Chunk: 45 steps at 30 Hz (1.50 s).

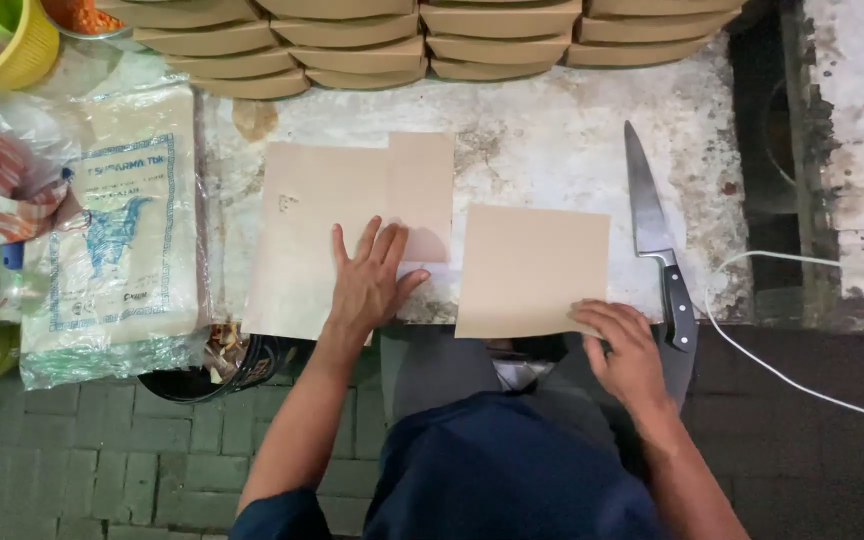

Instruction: Folding and creasing paper liners for cardboard boxes, using a knife to ensure sharp creases.

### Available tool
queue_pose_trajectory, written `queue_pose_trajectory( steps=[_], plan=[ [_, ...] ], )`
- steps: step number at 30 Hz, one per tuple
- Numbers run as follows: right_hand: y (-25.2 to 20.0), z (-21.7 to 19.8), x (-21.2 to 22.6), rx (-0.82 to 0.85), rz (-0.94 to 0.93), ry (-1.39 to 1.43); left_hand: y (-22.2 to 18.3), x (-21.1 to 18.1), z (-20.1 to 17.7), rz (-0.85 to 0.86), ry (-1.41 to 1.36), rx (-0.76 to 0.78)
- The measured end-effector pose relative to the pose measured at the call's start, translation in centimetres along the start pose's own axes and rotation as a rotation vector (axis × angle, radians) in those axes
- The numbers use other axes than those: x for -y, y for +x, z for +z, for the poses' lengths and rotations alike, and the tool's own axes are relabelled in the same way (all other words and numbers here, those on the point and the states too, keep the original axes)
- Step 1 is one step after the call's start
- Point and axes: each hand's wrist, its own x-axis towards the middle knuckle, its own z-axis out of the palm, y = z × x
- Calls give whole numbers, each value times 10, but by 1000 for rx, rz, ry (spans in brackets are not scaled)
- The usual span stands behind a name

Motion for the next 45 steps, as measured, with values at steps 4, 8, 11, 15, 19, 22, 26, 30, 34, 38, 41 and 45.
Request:
queue_pose_trajectory(
  steps=[4,8,11,15,19,22,26,30,34,38,41,45],
  plan=[
    [14,-11,1,-126,78,138,-3,-33,-3,85,-261,-68],
    [25,-22,2,-127,188,233,0,-69,24,276,-567,-27],
    [28,-24,-7,-94,265,203,6,-72,62,160,-723,-143],
    [32,-20,-20,-49,417,92,17,-69,89,-158,-813,-140],
    [55,-19,-2,-104,444,156,26,-76,74,-311,-866,-13],
    [63,-13,-1,-98,447,151,29,-82,65,-429,-813,32],
    [67,-4,-4,-98,481,122,33,-90,40,-473,-659,145],
    [56,16,-32,-128,445,-38,27,-90,43,-466,-660,86],
    [56,22,-35,-165,396,-77,27,-91,44,-461,-664,45],
    [68,13,-21,-172,340,-107,19,-92,47,-499,-698,106],
    [76,7,-10,-167,289,-128,16,-94,47,-559,-726,170],
    [76,9,-9,-157,235,-150,14,-95,44,-622,-771,225]
  ],
)
